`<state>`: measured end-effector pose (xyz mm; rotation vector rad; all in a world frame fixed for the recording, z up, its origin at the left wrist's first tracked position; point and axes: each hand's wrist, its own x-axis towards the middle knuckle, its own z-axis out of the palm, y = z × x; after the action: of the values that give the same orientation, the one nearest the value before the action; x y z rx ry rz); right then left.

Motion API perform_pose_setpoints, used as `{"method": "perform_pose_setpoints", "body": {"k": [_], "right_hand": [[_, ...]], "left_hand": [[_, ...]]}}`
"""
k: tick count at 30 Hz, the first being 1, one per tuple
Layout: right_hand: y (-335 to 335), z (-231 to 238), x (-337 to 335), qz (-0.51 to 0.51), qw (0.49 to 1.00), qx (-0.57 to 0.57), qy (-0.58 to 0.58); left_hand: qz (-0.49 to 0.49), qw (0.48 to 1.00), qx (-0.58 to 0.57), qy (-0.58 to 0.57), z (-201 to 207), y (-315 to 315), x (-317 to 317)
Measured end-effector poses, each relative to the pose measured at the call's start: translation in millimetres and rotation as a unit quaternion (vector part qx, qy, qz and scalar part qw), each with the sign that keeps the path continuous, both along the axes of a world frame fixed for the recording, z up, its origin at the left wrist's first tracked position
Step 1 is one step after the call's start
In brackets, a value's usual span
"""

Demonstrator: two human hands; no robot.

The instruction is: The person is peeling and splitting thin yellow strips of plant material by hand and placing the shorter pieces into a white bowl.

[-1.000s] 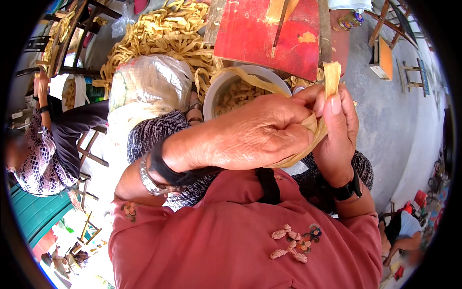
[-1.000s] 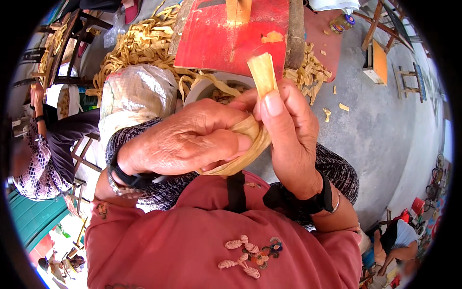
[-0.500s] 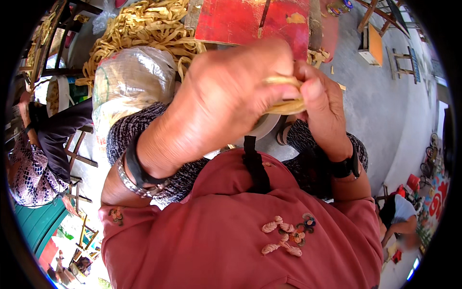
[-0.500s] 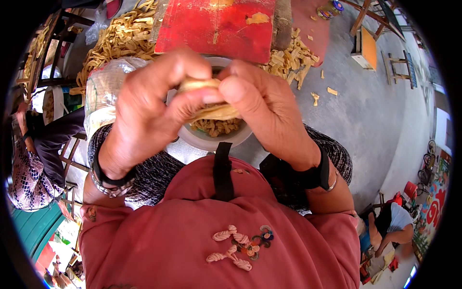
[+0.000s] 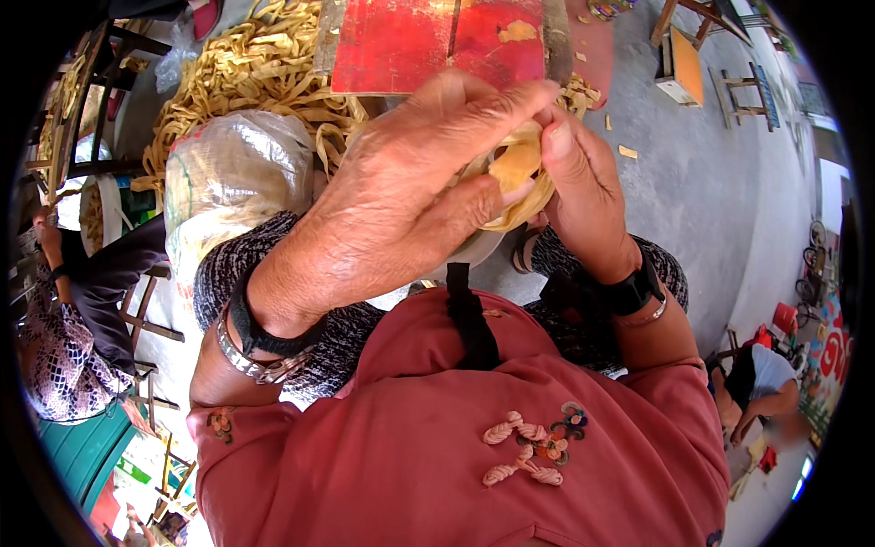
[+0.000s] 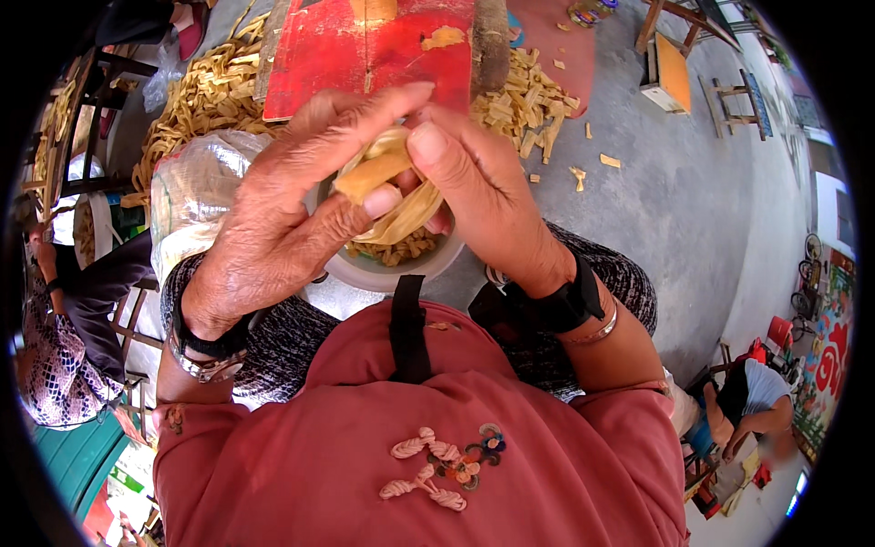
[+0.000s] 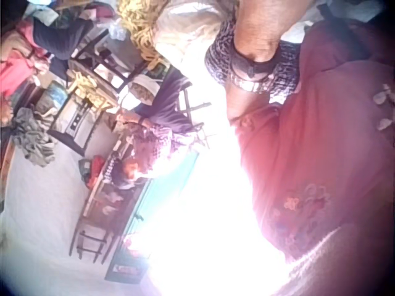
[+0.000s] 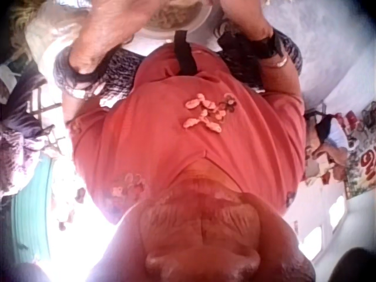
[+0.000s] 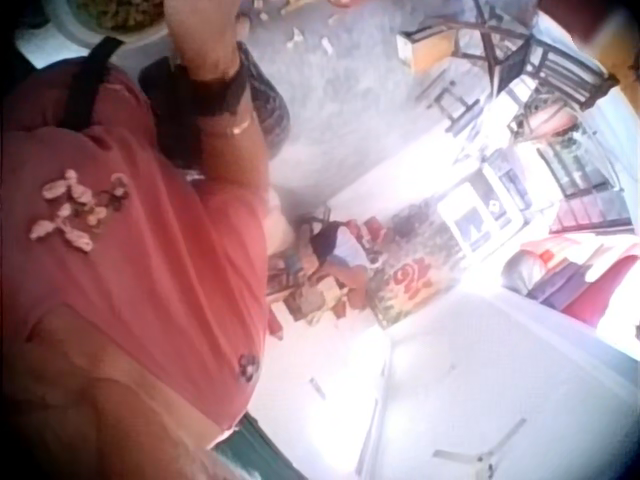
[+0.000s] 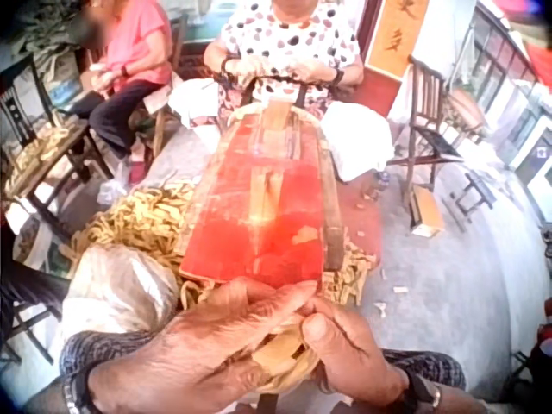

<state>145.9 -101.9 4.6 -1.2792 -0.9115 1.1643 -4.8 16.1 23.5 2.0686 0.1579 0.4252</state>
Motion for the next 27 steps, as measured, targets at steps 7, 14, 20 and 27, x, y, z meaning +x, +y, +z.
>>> {"method": "perform_pose_setpoints", "body": {"k": [7,14,20,27], "right_hand": [[6.6,-8.9,-4.5,-0.025,0.998,0.020,-0.058],[12.6,-9.6,-12.2,-0.131,0.981,0.127,-0.059],[2.7,-1.7,-8.1,-0.100,0.988,0.085,-0.088],[-7.7,-18.7,23.5,-0.125,0.970,0.008,-0.208]], "left_hand": [[0.078,0.991,-0.106,-0.005,-16.1,-16.5,8.2],[0.071,0.936,-0.345,-0.012,-8.9,-11.9,9.6],[-0.005,0.804,-0.595,0.014,-4.0,-9.8,8.6],[0.010,0.776,-0.627,-0.062,-7.5,8.2,3.7]]}}
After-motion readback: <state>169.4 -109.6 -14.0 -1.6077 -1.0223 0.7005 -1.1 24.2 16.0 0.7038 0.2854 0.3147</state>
